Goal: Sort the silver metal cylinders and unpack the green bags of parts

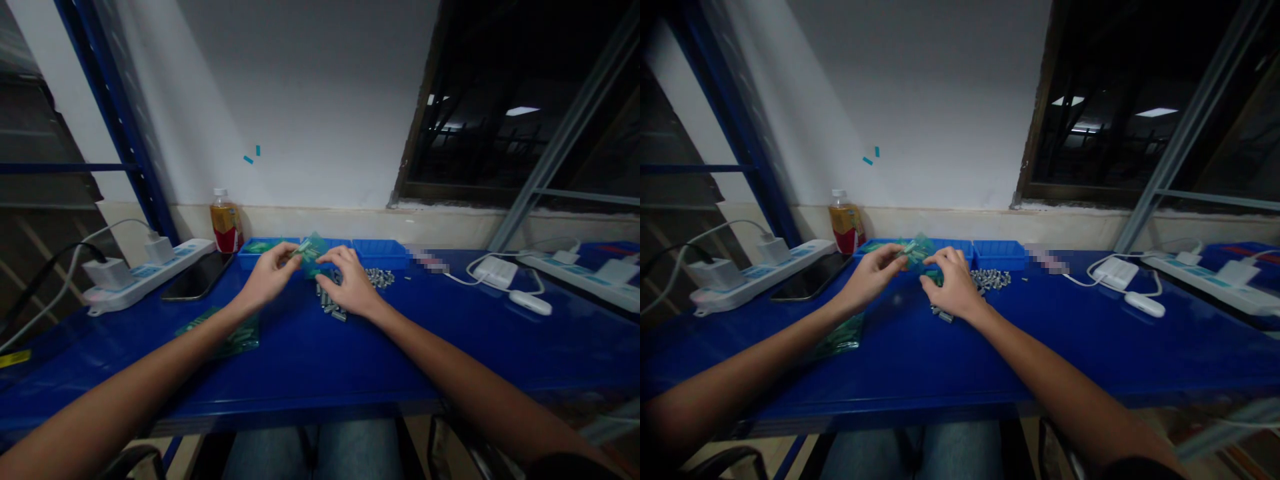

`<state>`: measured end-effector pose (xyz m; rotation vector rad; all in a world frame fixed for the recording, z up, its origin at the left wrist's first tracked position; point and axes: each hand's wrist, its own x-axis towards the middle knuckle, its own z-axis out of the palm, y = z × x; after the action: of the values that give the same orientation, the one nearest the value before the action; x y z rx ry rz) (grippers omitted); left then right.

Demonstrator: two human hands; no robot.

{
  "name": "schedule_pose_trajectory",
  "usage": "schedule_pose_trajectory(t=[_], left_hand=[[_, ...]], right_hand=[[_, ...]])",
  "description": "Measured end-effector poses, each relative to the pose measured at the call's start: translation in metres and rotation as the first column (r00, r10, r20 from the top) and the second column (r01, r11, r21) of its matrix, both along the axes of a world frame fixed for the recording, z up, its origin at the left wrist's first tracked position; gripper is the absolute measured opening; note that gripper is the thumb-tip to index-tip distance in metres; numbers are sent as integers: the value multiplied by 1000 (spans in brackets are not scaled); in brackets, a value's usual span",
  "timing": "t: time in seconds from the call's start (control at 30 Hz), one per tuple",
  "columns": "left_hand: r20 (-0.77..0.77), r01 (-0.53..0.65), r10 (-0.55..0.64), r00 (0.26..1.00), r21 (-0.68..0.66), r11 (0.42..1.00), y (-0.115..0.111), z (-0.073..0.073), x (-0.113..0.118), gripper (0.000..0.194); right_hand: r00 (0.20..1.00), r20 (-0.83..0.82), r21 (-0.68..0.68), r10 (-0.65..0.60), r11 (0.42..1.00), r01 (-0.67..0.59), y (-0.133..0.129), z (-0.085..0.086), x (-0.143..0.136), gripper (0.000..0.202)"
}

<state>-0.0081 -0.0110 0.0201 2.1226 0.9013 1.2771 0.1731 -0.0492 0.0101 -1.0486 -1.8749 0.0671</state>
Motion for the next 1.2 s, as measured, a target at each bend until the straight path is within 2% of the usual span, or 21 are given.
schedule_pose_trajectory(t=[0.03, 0.1, 0.17, 0.2, 0.27, 0.3, 0.37, 0.4, 0.47, 0.53, 0.57, 0.63, 0.73, 0.8, 0.87, 0.93, 1.03, 1.1, 1.2], left_hand=[[-78, -12, 24, 997, 147, 989, -1, -2, -1, 22], [-234, 32, 65, 970, 387, 921, -3, -5, -2, 22], [-332, 92, 89, 939, 494, 865, -7, -7, -2, 24], [-356, 104, 96, 930, 502, 859, -8, -8, -1, 25], [-364, 93, 79, 928, 432, 897, -11, -7, 2, 27], [-344, 76, 52, 938, 349, 934, -11, -6, 4, 29], [-245, 57, -33, 969, 93, 994, -11, -4, 7, 35], [-165, 62, -70, 984, -52, 997, -10, -3, 8, 40], [-8, 92, -99, 995, -294, 951, -9, -2, 9, 48], [71, 109, -87, 994, -424, 899, -6, -1, 9, 44], [74, 102, -77, 994, -449, 887, -5, -1, 8, 39], [39, 59, -47, 998, -434, 899, 2, 3, 4, 31], [-7, -87, 89, 996, -300, 950, 26, 14, -5, 31], [-54, -210, 203, 978, -193, 958, 50, 23, -13, 30], [-198, -386, 359, 912, -118, 915, 76, 33, -21, 28], [-424, -472, 419, 803, -23, 881, 99, 39, -25, 29], [-692, -466, 407, 597, 114, 877, 119, 40, -20, 28], [-772, -434, 415, 481, 202, 878, 122, 36, -10, 26], [-806, -392, 435, 402, 278, 877, 112, 28, 5, 32]], right_hand=[[994, -95, -114, 55, 991, -66, 3, -1, -1, 17], [938, -323, -318, 124, 919, -231, 8, -2, -2, 29], [873, -478, -428, 96, 843, -327, 13, -3, -2, 33], [864, -500, -444, 66, 837, -321, 14, -5, -2, 32], [903, -428, -389, 40, 893, -224, 16, -7, 0, 26], [939, -342, -316, 47, 935, -161, 16, -8, 1, 24], [991, -127, -125, 50, 990, -66, 15, -11, 5, 24], [999, -28, -45, 43, 998, -44, 14, -12, 7, 28], [993, 116, 41, 31, 999, -36, 12, -13, 9, 37], [982, 186, 68, 35, 997, -48, 9, -12, 9, 46], [979, 201, 78, 39, 995, -56, 7, -11, 8, 49], [980, 197, 98, 41, 993, -61, 4, -8, 6, 50], [985, 170, 115, 22, 992, -42, 1, -6, 3, 43], [984, 180, 105, 15, 994, -34, 0, -6, 2, 41], [980, 199, 93, 13, 995, -32, 0, -7, 1, 38], [976, 219, 79, 14, 996, -32, 1, -9, 1, 35], [971, 239, 43, 16, 999, -28, 2, -11, 1, 32], [968, 251, 22, 17, 999, -24, 4, -12, 2, 30], [956, 292, -14, 30, 1000, -27, 6, -12, 5, 28]])
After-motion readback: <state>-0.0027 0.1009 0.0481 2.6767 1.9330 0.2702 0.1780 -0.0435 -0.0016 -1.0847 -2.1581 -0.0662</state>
